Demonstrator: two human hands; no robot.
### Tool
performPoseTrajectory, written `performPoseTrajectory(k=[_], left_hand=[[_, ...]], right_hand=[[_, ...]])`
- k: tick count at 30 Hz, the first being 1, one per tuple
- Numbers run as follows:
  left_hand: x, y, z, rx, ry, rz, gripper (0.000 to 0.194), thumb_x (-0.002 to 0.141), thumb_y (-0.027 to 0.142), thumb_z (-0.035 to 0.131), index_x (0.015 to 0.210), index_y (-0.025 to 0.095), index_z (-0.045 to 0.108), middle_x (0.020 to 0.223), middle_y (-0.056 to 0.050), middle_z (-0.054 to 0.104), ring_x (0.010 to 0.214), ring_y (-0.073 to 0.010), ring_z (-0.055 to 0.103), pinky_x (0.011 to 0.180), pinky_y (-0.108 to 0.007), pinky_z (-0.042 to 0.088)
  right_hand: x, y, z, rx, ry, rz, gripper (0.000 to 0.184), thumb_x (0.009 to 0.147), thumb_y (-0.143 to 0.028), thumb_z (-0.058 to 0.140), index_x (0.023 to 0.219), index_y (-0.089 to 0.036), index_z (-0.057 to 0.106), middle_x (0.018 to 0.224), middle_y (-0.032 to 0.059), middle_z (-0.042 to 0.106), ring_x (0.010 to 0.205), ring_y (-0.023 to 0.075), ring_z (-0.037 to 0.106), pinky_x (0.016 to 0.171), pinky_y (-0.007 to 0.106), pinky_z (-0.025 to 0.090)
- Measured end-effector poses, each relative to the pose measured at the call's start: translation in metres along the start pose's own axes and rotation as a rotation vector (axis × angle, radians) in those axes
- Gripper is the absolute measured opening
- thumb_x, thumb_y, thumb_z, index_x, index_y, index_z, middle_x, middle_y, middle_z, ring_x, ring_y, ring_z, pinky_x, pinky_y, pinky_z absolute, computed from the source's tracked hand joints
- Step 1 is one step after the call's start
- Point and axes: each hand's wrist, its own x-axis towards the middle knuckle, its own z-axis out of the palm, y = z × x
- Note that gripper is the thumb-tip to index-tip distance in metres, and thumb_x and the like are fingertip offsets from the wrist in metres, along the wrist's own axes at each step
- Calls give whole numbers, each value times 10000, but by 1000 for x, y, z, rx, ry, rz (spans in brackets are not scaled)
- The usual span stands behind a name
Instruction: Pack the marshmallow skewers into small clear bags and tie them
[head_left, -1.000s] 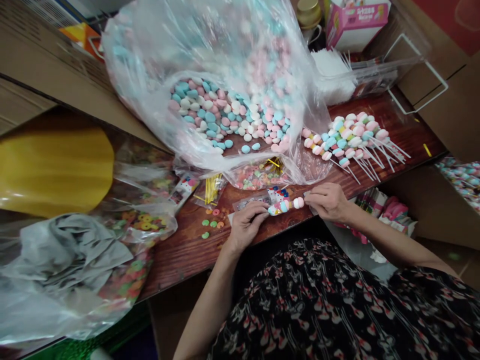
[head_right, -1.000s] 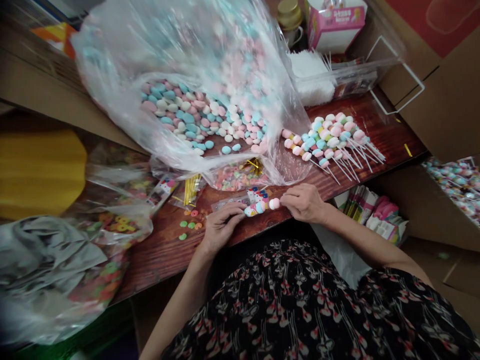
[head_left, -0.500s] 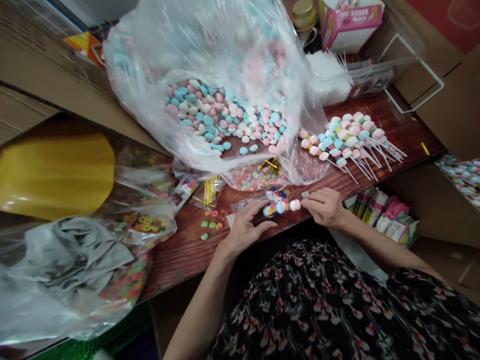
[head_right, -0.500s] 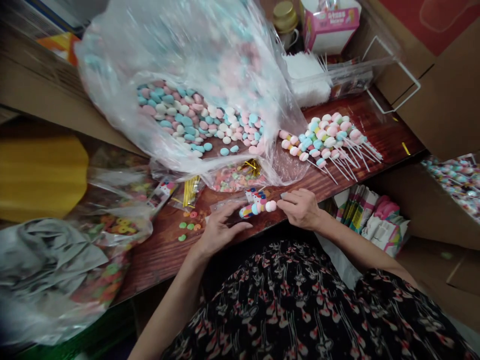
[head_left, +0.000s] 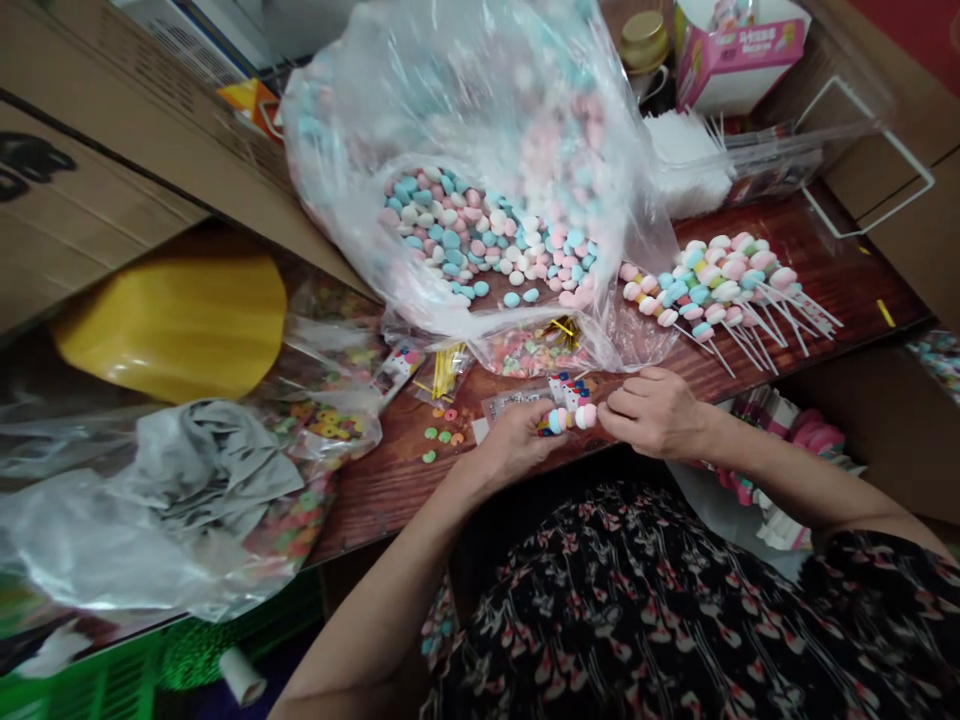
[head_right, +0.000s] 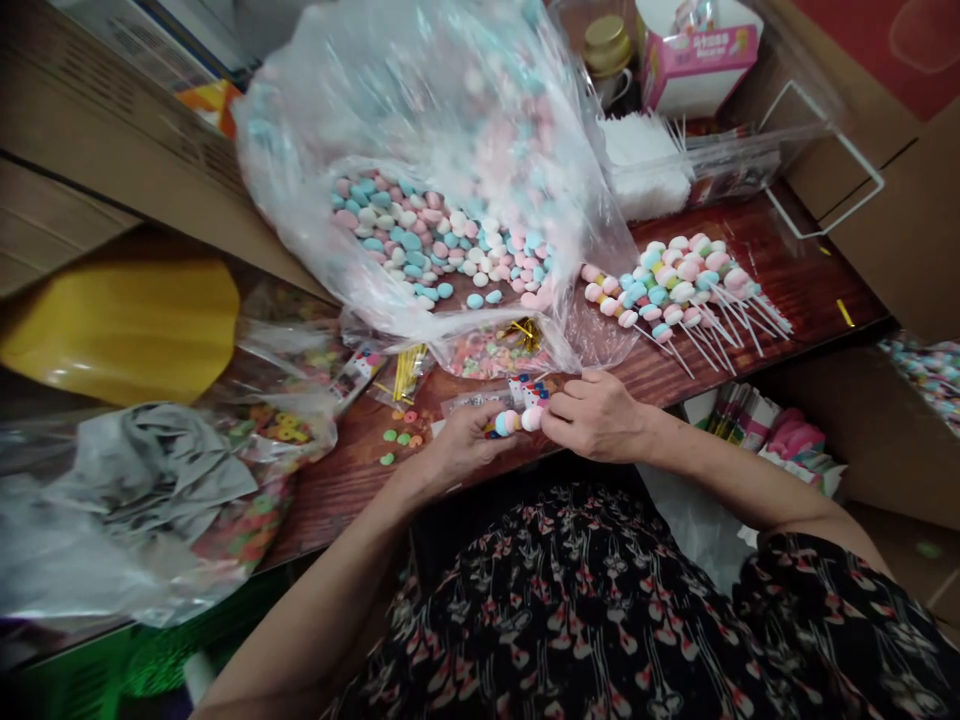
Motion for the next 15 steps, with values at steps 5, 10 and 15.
performPoseTrajectory(k=[5, 10, 15], left_hand=[[-2, 11, -3, 341, 42, -100, 173, 787, 353, 645, 771, 185, 610, 714, -11, 617, 644, -150, 526, 570, -251, 283], [-1, 19, -4, 448, 8, -96, 163, 841, 355, 573, 816, 202, 622, 760, -29, 655, 695, -178, 580, 568, -269, 285], [1, 14, 5, 454, 49, -92, 115, 826, 306, 580, 829, 197, 614, 782, -42, 663, 728, -192, 597, 601, -279, 346]], right_hand=[[11, -1, -6, 94, -179, 7, 163, 869, -111, 474, 812, -174, 613, 700, 13, 597, 628, 137, 383, 596, 311, 191], [17, -9, -2, 119, -139, 75, 178, 838, -89, 475, 844, -175, 630, 724, 22, 610, 657, 145, 421, 601, 309, 202], [19, -20, 12, 46, -90, 138, 200, 875, -118, 448, 805, -176, 626, 702, 26, 604, 667, 151, 438, 625, 319, 219]])
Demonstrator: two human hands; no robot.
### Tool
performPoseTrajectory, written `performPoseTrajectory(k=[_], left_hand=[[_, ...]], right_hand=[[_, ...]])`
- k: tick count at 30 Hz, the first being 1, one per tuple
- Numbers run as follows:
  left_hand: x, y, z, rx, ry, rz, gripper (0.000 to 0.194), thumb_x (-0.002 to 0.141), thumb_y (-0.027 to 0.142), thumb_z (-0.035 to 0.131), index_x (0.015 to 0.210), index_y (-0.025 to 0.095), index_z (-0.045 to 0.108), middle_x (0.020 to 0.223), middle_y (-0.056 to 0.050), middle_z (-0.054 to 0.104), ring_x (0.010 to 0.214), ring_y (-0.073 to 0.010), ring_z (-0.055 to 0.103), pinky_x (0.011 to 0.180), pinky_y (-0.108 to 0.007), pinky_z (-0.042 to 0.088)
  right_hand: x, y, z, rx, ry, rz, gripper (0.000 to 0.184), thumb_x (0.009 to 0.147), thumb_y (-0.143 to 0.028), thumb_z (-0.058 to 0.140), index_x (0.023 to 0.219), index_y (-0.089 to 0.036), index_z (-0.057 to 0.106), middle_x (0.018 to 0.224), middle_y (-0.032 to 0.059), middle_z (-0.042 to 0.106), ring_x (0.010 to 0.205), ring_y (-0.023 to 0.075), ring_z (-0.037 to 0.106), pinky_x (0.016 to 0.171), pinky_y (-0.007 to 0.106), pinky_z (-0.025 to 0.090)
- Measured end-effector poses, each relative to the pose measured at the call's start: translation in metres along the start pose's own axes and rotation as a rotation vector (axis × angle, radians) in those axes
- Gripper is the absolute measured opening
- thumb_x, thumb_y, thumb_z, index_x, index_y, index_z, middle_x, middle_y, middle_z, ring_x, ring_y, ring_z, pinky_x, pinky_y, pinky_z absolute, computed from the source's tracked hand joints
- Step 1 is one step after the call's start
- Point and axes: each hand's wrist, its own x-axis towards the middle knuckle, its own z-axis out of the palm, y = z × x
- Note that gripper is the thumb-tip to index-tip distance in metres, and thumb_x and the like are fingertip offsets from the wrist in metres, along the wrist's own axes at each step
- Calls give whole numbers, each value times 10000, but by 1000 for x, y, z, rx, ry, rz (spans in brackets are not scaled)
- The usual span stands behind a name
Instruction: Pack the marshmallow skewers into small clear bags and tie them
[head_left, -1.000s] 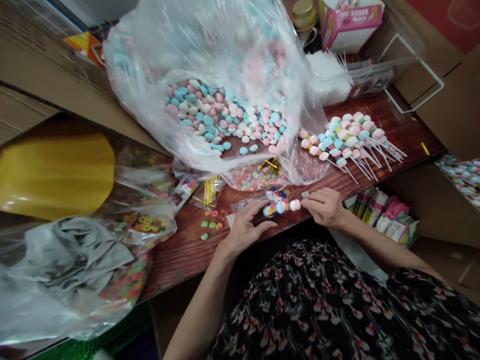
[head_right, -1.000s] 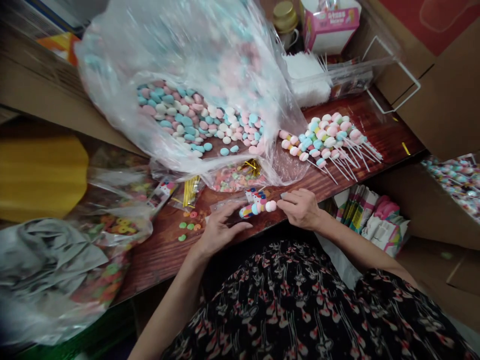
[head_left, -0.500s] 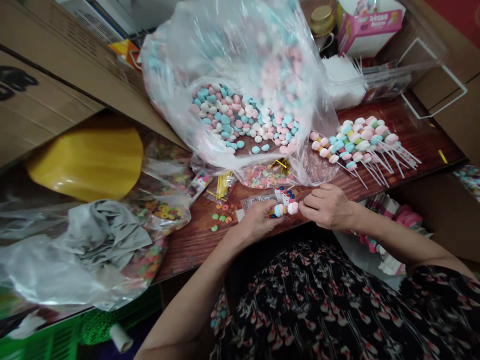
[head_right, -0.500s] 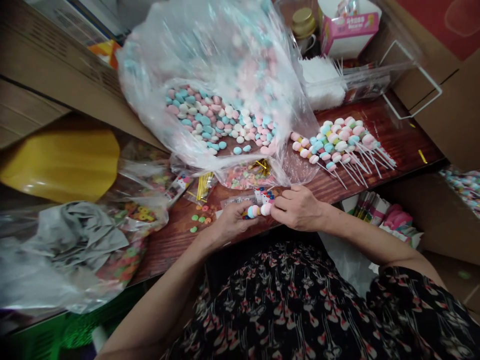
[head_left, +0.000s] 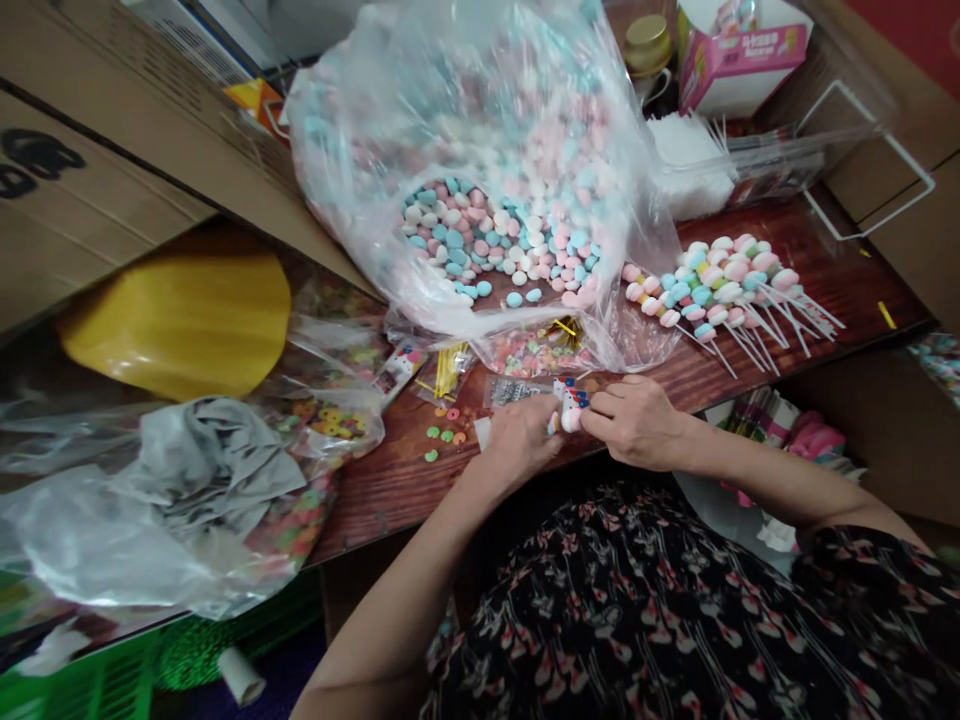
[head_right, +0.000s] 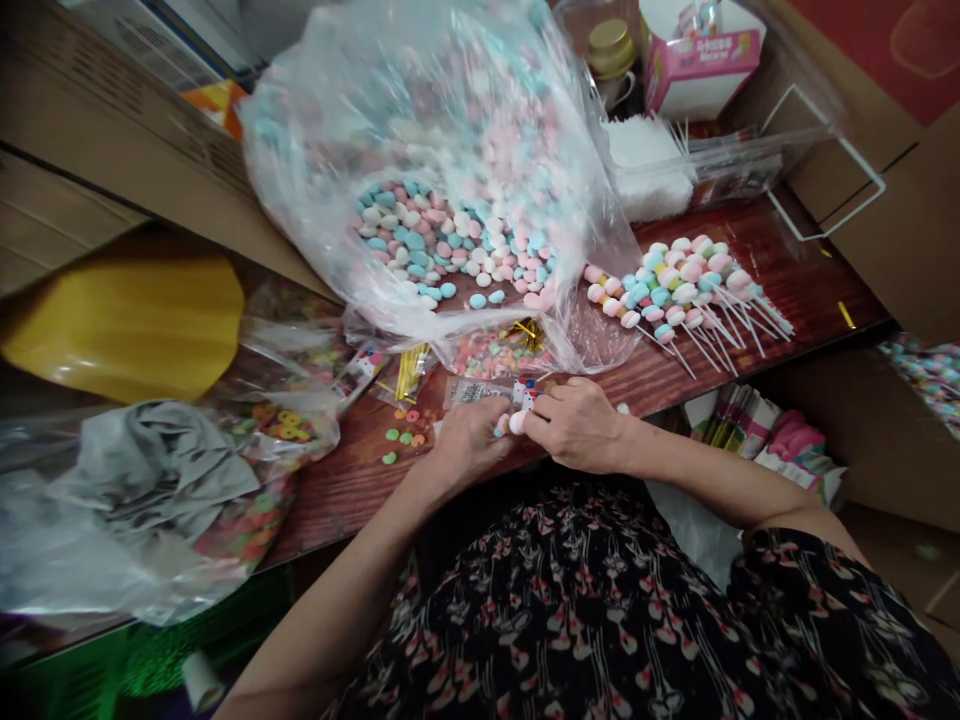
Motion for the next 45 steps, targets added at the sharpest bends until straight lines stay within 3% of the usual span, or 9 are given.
performPoseTrajectory(k=[3, 7, 9, 13, 17, 28, 35, 39, 45], left_hand=[[0, -2, 4, -88, 30, 46, 136, 818, 273, 595, 922, 188, 618, 833, -52, 669, 763, -201, 608, 667, -299, 421], [-2, -16, -6, -233, 89, 225, 694, 744, 410, 731, 1341, 192, 454, 1251, -130, 605, 1099, -268, 570, 920, -396, 457], [-4, -24, -14, -192, 79, 234, 850, 686, 459, 776, 1399, 189, 401, 1358, -161, 535, 1198, -305, 512, 988, -441, 423], [-5, -30, -19, -55, -74, 122, 416, 716, 340, 725, 1090, 184, 633, 1056, -102, 678, 965, -265, 610, 825, -361, 461], [-4, -21, -12, -45, -130, 1, 53, 741, 228, 610, 755, 196, 650, 684, -24, 648, 633, -176, 573, 587, -270, 351], [0, -1, 4, -197, -73, 15, 107, 701, 279, 645, 681, 176, 626, 635, -22, 637, 566, -151, 529, 538, -265, 304], [-10, -22, -23, -513, -64, 56, 536, 666, 402, 767, 1137, 189, 626, 963, -21, 694, 831, -185, 602, 727, -269, 444], [-17, -38, -19, -473, -114, 3, 243, 722, 371, 711, 852, 169, 673, 691, 32, 622, 656, -141, 539, 623, -231, 396], [-20, -30, 0, -246, 132, -73, 41, 742, 223, 629, 741, 184, 640, 702, -5, 640, 633, -136, 535, 571, -233, 329]], right_hand=[[-3, 2, 11, -22, 39, -15, 224, 893, -121, 437, 793, -182, 627, 691, 19, 597, 671, 148, 437, 641, 321, 229], [-12, 12, 23, 8, 138, -27, 226, 903, -140, 443, 812, -185, 645, 700, 14, 612, 675, 145, 434, 645, 316, 246], [-18, 15, 27, 35, 189, -7, 206, 903, -148, 463, 829, -185, 652, 709, 10, 626, 676, 140, 433, 638, 312, 248], [-25, 17, 28, 66, 270, -7, 175, 899, -141, 488, 894, -187, 657, 733, 2, 648, 677, 132, 439, 632, 311, 255], [-21, 14, 23, 43, 267, -60, 176, 894, -142, 491, 942, -191, 654, 764, 3, 658, 694, 136, 457, 636, 319, 264], [11, -7, 35, 55, 117, -140, 221, 910, -163, 445, 785, -186, 626, 703, 10, 614, 671, 140, 446, 648, 330, 238], [20, 12, 28, 123, 82, -144, 162, 886, -160, 492, 829, -195, 639, 749, 3, 635, 726, 142, 471, 678, 311, 271], [22, 19, 12, 75, 112, -156, 196, 871, -123, 468, 842, -186, 652, 735, 6, 634, 714, 145, 464, 662, 314, 261], [21, 9, 4, 89, -3, -59, 183, 889, -149, 483, 795, -160, 639, 726, 32, 613, 680, 143, 453, 616, 297, 242]])
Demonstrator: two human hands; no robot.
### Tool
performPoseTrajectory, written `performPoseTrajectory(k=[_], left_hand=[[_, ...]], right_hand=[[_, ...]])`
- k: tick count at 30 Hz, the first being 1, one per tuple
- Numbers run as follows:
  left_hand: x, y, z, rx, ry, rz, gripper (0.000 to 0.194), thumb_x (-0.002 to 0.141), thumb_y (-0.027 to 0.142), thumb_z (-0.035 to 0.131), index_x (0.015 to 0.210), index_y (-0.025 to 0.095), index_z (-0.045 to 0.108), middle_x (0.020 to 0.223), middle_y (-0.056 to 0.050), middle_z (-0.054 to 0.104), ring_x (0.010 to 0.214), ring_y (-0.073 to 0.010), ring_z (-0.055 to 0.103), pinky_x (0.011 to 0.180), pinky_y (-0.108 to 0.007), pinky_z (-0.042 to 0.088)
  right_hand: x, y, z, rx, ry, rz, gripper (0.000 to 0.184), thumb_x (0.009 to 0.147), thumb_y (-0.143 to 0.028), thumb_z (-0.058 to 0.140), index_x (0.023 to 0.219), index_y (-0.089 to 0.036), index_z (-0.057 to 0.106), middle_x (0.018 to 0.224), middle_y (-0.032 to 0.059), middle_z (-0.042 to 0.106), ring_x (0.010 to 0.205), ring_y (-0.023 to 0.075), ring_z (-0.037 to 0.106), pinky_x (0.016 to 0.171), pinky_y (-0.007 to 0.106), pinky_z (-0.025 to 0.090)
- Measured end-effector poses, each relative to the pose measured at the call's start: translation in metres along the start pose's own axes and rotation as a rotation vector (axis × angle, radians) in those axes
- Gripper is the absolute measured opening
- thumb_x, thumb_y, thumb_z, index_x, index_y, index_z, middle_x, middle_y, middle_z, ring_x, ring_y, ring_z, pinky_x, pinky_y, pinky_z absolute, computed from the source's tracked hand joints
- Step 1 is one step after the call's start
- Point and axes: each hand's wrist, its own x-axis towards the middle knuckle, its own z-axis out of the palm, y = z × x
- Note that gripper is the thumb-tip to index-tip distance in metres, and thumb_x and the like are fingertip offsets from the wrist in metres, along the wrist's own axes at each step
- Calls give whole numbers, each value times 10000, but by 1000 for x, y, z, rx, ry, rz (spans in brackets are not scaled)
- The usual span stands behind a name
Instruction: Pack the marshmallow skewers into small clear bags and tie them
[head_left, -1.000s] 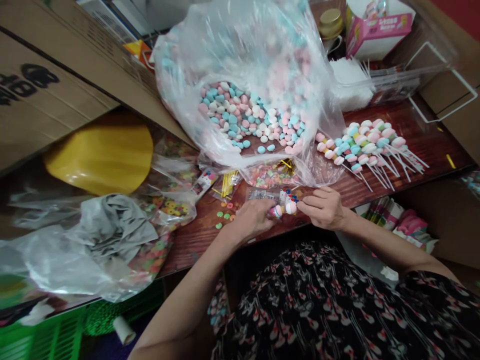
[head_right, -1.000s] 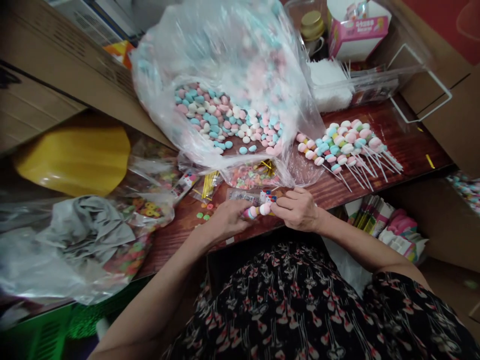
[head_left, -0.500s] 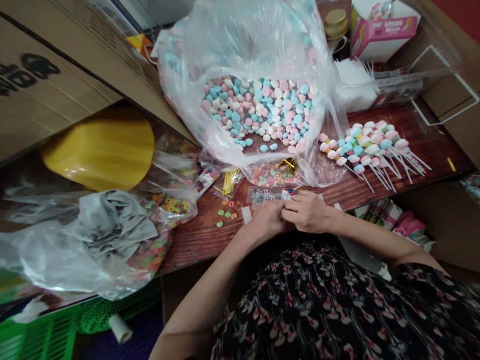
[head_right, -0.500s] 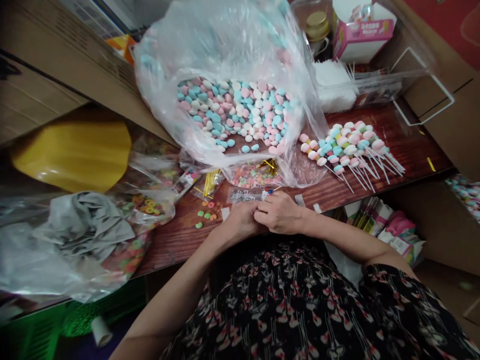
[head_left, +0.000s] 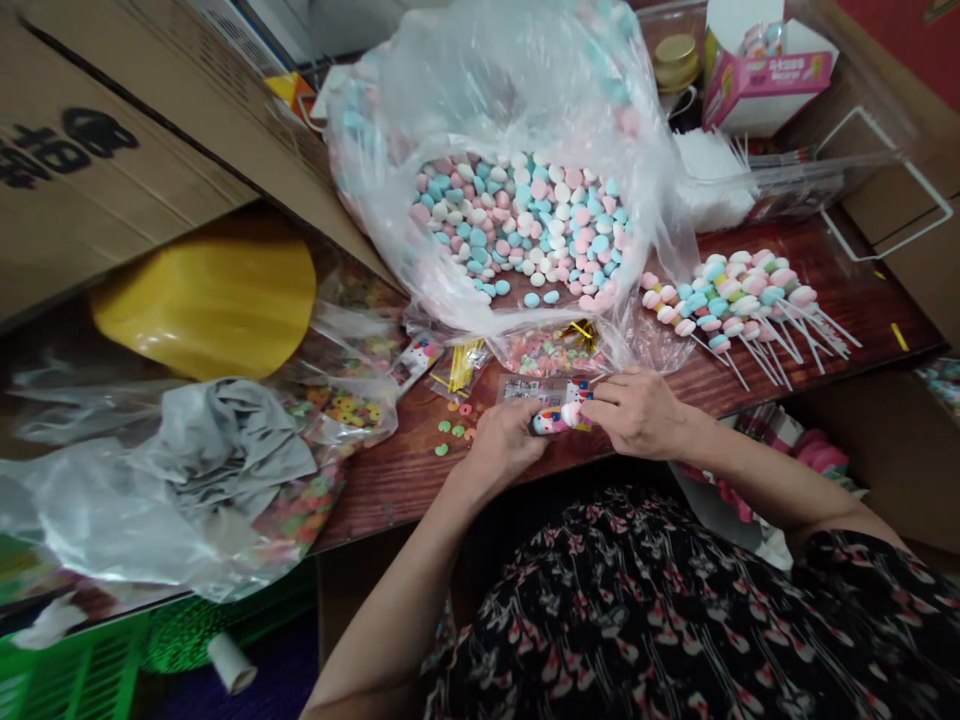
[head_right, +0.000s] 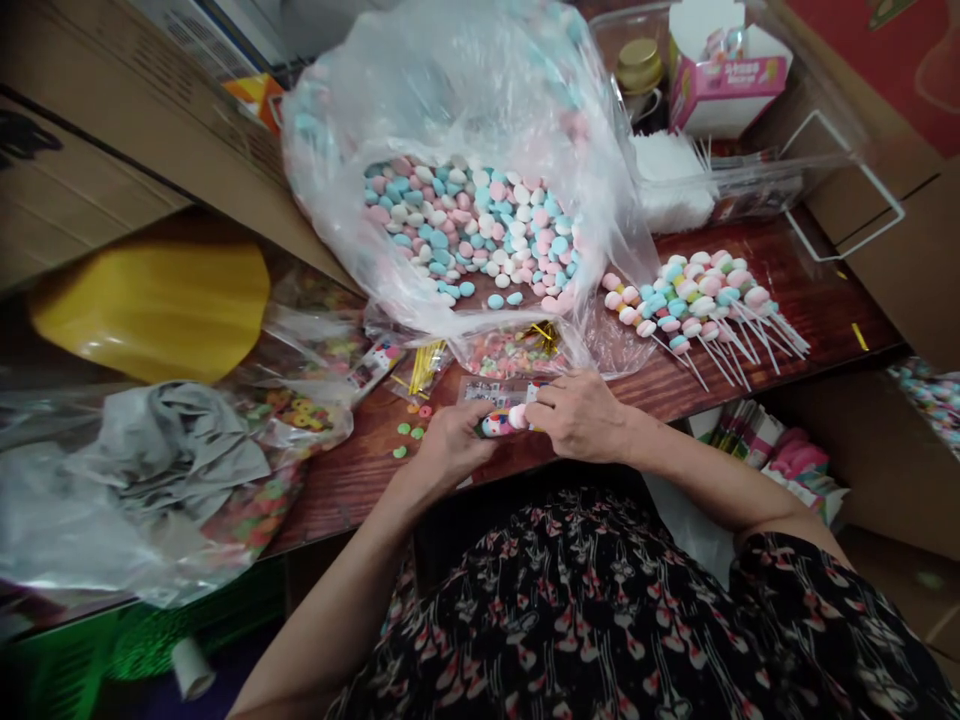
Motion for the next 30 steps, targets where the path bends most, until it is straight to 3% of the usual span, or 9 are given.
performPoseTrajectory(k=[5, 9, 15, 27, 30], left_hand=[[-3, 4, 2, 27, 10, -14, 55, 750, 245, 631, 774, 196, 635, 720, -8, 654, 641, -141, 553, 574, -236, 323], [-8, -3, 3, -7, 22, -68, 39, 714, 206, 608, 683, 191, 591, 630, 11, 600, 586, -130, 519, 549, -235, 310], [-7, 3, 9, -33, -19, -24, 112, 741, 262, 596, 661, 187, 573, 595, 22, 554, 566, -113, 458, 530, -228, 277], [-4, 7, 19, -225, -60, -4, 190, 737, 284, 637, 629, 162, 540, 554, 54, 451, 541, -81, 367, 524, -210, 271], [-5, 9, 11, -324, -170, -25, 218, 735, 351, 686, 700, 157, 592, 610, 51, 489, 592, -93, 407, 560, -208, 320]], right_hand=[[-1, -9, -4, -26, 64, 18, 201, 898, -151, 470, 810, -163, 651, 715, 34, 610, 688, 153, 453, 629, 305, 259], [-8, -10, -10, -48, 107, 15, 200, 890, -134, 467, 801, -156, 645, 709, 26, 605, 685, 153, 431, 625, 315, 248], [-12, -8, -7, -56, 121, -60, 171, 872, -116, 488, 872, -165, 652, 704, 11, 601, 697, 150, 436, 634, 316, 243], [-2, -13, -1, -70, 66, -92, 200, 910, -132, 457, 823, -156, 635, 704, 18, 628, 676, 148, 462, 667, 323, 259], [-5, -8, 0, -29, -6, -63, 166, 898, -149, 486, 819, -177, 630, 723, 14, 637, 697, 152, 468, 658, 316, 249]])
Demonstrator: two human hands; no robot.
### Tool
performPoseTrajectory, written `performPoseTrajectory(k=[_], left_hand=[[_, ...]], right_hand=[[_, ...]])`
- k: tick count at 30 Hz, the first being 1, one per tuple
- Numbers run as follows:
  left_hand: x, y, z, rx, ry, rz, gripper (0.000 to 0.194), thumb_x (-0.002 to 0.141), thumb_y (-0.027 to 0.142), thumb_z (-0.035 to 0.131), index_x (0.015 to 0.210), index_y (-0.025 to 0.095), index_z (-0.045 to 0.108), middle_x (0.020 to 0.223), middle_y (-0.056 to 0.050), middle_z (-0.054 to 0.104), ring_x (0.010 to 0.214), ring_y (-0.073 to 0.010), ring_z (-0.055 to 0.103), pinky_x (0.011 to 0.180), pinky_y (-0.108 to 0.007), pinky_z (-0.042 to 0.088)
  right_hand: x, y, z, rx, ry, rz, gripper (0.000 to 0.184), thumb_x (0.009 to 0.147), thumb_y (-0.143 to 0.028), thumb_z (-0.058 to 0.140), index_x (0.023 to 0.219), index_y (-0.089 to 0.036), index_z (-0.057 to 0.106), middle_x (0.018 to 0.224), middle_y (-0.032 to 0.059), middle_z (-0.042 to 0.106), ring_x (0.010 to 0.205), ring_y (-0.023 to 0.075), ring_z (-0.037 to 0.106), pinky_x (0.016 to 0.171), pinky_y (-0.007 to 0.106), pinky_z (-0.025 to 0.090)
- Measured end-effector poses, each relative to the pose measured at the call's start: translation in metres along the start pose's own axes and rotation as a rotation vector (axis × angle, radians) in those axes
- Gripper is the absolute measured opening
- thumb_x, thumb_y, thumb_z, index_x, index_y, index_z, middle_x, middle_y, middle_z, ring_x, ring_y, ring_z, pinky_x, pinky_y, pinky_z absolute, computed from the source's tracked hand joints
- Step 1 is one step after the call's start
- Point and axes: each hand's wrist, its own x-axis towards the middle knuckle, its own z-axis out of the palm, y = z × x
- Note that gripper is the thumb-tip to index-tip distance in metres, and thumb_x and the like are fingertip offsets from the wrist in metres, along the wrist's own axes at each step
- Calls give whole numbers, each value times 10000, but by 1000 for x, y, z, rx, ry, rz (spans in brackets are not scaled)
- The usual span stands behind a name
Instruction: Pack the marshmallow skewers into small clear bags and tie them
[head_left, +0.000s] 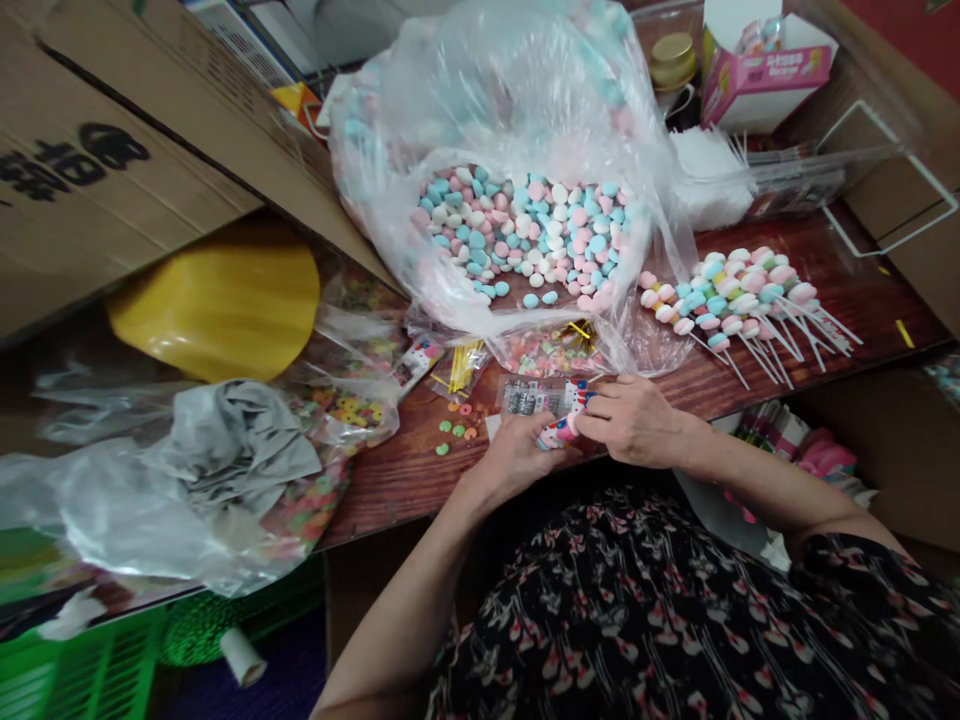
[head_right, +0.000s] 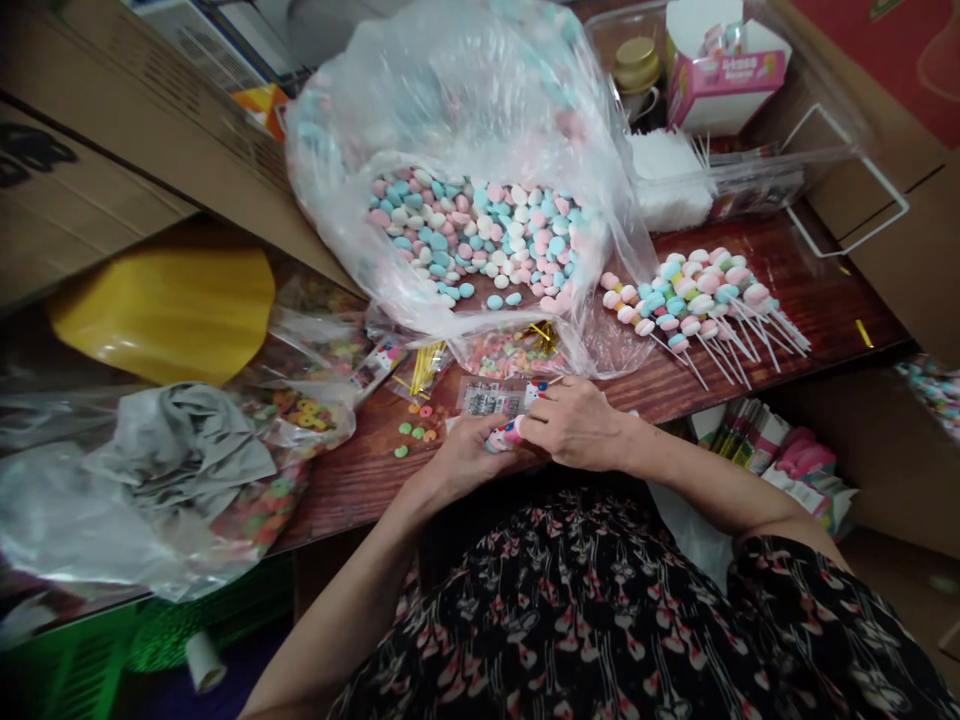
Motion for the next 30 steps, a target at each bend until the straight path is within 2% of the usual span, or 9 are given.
performPoseTrajectory(k=[4, 7, 10, 13, 19, 24, 27, 30], left_hand=[[-3, 3, -11, -209, -270, -7, 275, 689, 386, 749, 761, 164, 605, 694, 43, 532, 661, -114, 449, 597, -218, 372], [-4, 2, -15, -330, -440, -66, 328, 651, 384, 785, 701, 169, 542, 619, 63, 479, 569, -92, 410, 517, -211, 347], [-3, 1, -15, -428, -544, -148, 395, 620, 404, 817, 679, 178, 499, 536, 89, 432, 455, -73, 383, 430, -208, 326], [-1, 2, -13, -526, -602, -210, 415, 599, 403, 838, 650, 181, 491, 492, 87, 467, 394, -75, 412, 385, -210, 341], [2, 3, -9, -671, -595, -269, 373, 576, 351, 849, 618, 177, 521, 484, 63, 537, 367, -73, 442, 355, -197, 352], [3, 9, -6, -681, -548, -290, 360, 565, 317, 846, 645, 176, 525, 466, 92, 486, 369, -65, 423, 361, -185, 351], [3, 13, -1, -653, -458, -268, 311, 587, 302, 826, 701, 165, 571, 507, 90, 493, 391, -56, 396, 377, -183, 330], [2, 15, 5, -589, -263, -166, 280, 624, 307, 804, 767, 149, 622, 579, 77, 516, 476, -59, 408, 468, -189, 355]], right_hand=[[-4, 13, 1, 40, -19, -46, 141, 877, -145, 513, 845, -203, 638, 741, -4, 648, 697, 147, 460, 642, 311, 232], [-4, 21, 0, 48, 19, -127, 145, 898, -174, 510, 870, -215, 646, 731, -18, 640, 687, 143, 447, 637, 315, 227], [-1, 23, -2, 41, 55, -198, 183, 941, -221, 479, 875, -211, 649, 728, -15, 633, 689, 142, 445, 650, 317, 244], [2, 20, -7, -3, 91, -247, 216, 966, -242, 461, 868, -200, 648, 723, -11, 627, 685, 138, 445, 656, 319, 259], [0, 8, -10, -99, 174, -285, 156, 941, -219, 512, 901, -182, 658, 737, 3, 626, 685, 136, 452, 640, 325, 262], [-4, 1, -9, -103, 162, -309, 166, 923, -187, 513, 852, -182, 663, 747, 13, 632, 669, 137, 437, 635, 334, 254], [-3, 0, -13, -88, 136, -295, 178, 924, -199, 506, 844, -191, 665, 738, 11, 631, 673, 140, 436, 645, 335, 253], [-2, 5, -25, -65, 48, -180, 185, 925, -210, 488, 859, -191, 659, 762, 17, 636, 705, 152, 451, 666, 332, 268]])
